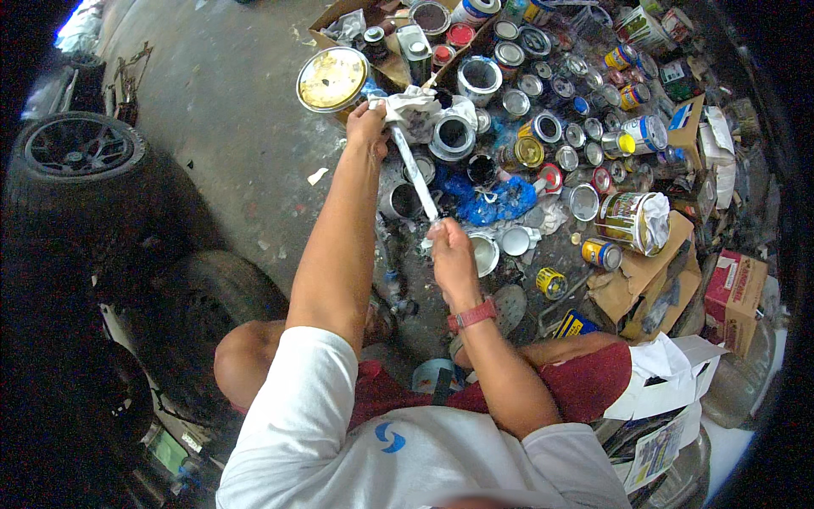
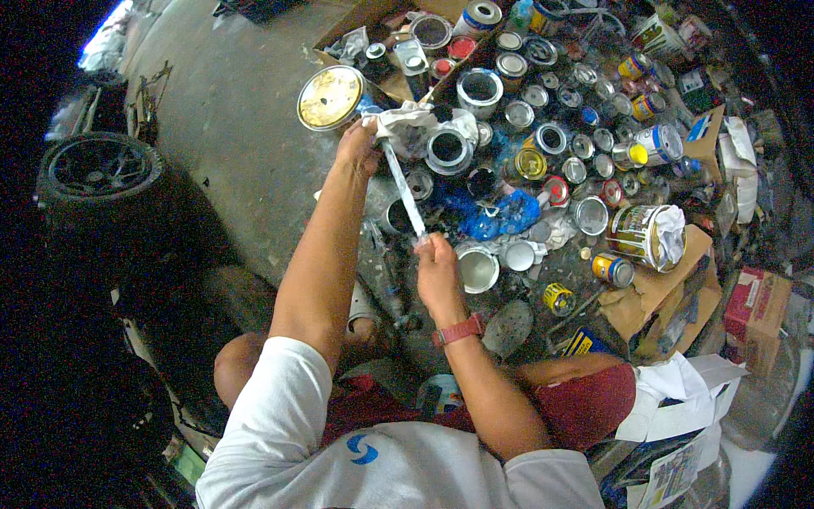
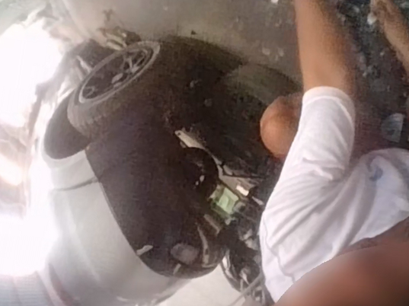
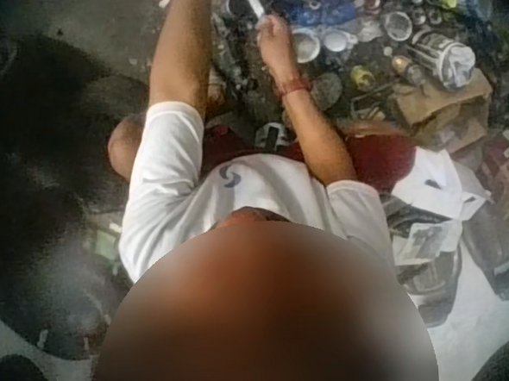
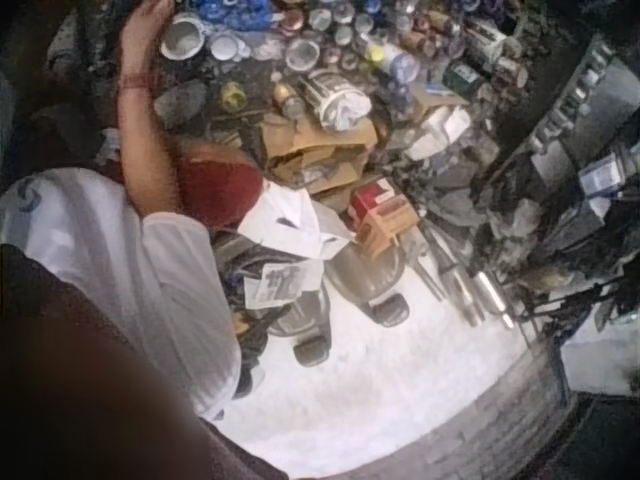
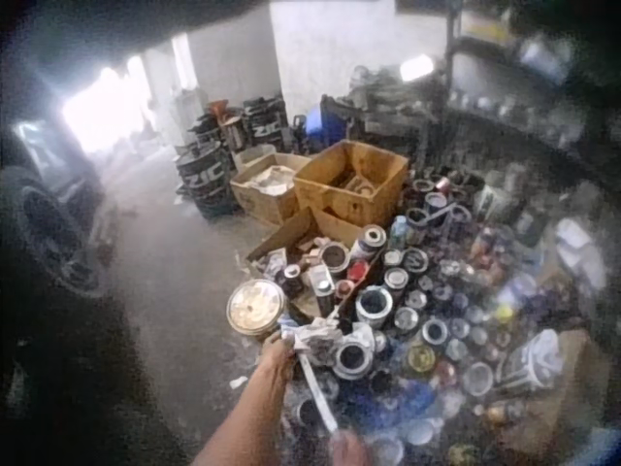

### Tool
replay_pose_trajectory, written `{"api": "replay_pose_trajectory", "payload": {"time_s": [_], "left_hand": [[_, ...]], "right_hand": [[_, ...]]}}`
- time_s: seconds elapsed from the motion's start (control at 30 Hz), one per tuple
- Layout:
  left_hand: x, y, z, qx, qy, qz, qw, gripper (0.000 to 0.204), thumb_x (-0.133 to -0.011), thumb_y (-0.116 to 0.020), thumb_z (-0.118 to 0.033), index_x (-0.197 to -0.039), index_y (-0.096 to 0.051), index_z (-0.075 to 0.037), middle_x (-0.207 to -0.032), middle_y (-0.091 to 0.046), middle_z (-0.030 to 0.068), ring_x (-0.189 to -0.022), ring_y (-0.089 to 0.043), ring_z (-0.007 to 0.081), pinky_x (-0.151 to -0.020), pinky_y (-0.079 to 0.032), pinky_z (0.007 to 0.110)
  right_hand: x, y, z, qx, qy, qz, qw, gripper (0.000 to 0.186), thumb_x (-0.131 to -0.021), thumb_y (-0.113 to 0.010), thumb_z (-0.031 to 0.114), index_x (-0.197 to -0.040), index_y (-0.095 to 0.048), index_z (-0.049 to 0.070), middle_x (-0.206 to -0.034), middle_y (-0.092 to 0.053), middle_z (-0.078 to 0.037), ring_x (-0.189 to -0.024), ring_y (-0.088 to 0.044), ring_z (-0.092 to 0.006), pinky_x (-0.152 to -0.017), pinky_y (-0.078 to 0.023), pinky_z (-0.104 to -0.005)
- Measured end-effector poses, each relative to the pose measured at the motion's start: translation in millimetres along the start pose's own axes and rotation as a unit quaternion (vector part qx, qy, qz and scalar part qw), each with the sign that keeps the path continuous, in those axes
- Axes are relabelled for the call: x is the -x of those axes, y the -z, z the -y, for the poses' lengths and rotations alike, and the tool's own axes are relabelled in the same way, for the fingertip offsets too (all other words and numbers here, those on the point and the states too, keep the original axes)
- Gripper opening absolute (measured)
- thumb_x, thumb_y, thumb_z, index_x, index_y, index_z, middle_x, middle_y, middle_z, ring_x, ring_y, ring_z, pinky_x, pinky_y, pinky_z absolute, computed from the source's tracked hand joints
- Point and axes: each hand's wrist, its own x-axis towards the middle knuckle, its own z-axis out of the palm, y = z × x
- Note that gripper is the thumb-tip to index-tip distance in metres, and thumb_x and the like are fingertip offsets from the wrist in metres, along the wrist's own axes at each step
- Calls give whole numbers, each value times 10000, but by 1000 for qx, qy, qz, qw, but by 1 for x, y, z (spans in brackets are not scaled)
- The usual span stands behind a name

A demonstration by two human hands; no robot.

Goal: The person places a white car part on a tire, walks through the garage, then sits on the floor to open paint cans and pour paint into a spray gun. They adjust the spray gun and handle a syringe and a box of primer.

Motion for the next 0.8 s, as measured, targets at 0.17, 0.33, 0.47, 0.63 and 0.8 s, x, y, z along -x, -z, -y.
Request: {"api": "replay_pose_trajectory", "payload": {"time_s": [0.17,0.33,0.47,0.63,0.8], "left_hand": [[12,1,-5,33,-19,-52,998,329,-1017,-618,-81,-1344,-577,-67,-1220,-703,76,-1058,-684,275,-908,-543,527],[26,14,3,71,24,73,995,379,-1018,-584,-41,-1390,-539,-95,-1272,-667,96,-1131,-664,277,-965,-547,497],[41,9,9,113,-16,84,990,406,-1017,-571,-81,-1418,-519,-109,-1305,-657,83,-1192,-632,291,-1056,-473,513],[39,12,8,236,-11,171,957,433,-1011,-496,-125,-1443,-508,-115,-1312,-648,144,-1206,-642,305,-1050,-509,515],[43,8,16,181,-37,130,974,544,-1008,-496,-37,-1536,-371,-72,-1315,-640,168,-1196,-652,299,-1021,-530,471]], "right_hand": [[-1,12,4,27,-29,7,999,287,-1113,-496,259,-931,-618,73,-672,-410,82,-586,-357,-43,-519,-292,-267],[-19,17,17,-59,-44,-8,997,295,-1104,-483,272,-948,-616,59,-684,-484,22,-587,-415,-84,-530,-340,-313],[-55,1,24,-139,-79,9,987,272,-1122,-476,316,-979,-581,110,-622,-391,92,-435,-301,-21,-374,-220,-225],[-84,-18,27,-146,-123,32,981,291,-1102,-491,284,-943,-612,73,-640,-437,69,-513,-368,-56,-468,-281,-271],[-84,-22,26,-167,-144,38,975,300,-1095,-495,268,-933,-625,51,-647,-452,56,-556,-391,-70,-509,-304,-296]]}}
